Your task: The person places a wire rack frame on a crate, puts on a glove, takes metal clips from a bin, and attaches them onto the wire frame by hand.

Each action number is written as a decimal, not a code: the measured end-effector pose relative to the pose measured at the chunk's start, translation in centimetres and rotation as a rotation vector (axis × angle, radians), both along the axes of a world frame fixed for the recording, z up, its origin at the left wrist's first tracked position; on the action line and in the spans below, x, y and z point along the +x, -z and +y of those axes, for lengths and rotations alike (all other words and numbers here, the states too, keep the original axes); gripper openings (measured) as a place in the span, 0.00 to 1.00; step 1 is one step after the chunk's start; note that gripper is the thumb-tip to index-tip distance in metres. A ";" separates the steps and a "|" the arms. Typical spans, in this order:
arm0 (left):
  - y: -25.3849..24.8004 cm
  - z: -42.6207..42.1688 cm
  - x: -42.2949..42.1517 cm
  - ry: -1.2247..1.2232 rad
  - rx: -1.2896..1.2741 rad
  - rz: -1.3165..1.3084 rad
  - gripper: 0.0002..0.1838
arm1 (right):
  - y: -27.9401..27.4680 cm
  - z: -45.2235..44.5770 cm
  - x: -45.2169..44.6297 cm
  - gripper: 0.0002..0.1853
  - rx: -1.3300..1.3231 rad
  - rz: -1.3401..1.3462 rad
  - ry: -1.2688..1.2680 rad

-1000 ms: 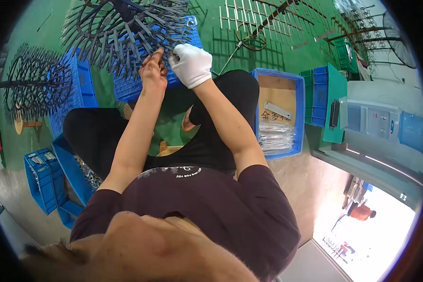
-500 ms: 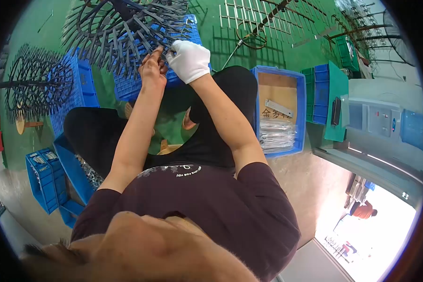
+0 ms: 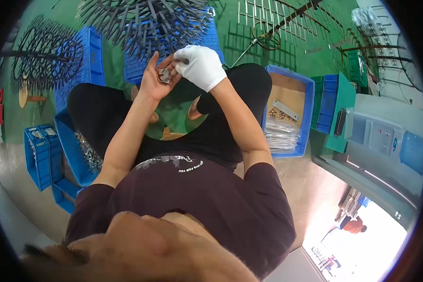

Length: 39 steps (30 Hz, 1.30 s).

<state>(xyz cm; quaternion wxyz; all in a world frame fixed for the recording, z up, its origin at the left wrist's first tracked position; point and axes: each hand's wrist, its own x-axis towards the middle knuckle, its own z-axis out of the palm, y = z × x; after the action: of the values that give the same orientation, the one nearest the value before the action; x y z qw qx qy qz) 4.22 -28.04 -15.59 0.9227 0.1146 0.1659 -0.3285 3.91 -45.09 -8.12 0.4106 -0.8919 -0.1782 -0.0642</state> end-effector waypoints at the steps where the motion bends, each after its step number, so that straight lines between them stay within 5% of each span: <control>1: -0.3 0.5 -0.1 0.045 -0.084 -0.069 0.30 | -0.3 0.3 0.0 0.08 -0.053 0.038 -0.039; 5: -1.3 0.4 -0.6 -0.027 0.241 0.036 0.31 | -1.1 1.2 -0.3 0.08 -0.129 0.041 -0.132; 16: -0.3 0.8 -0.8 -0.086 0.222 0.073 0.28 | -0.4 3.2 -1.5 0.07 -0.294 -0.198 -0.270; 27: -0.6 0.7 -1.3 -0.044 0.295 0.058 0.18 | 0.6 2.1 -1.2 0.10 -0.007 0.097 -0.035; 39: -1.6 0.0 -1.5 0.045 0.542 0.008 0.23 | 1.5 1.1 -0.7 0.12 -0.139 -0.125 -0.183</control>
<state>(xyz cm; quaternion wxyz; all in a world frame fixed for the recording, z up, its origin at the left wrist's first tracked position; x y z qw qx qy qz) 2.75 -27.99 -13.97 0.8503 0.3596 0.2488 -0.2931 3.20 -43.98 -9.65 0.3401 -0.8924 -0.2882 -0.0695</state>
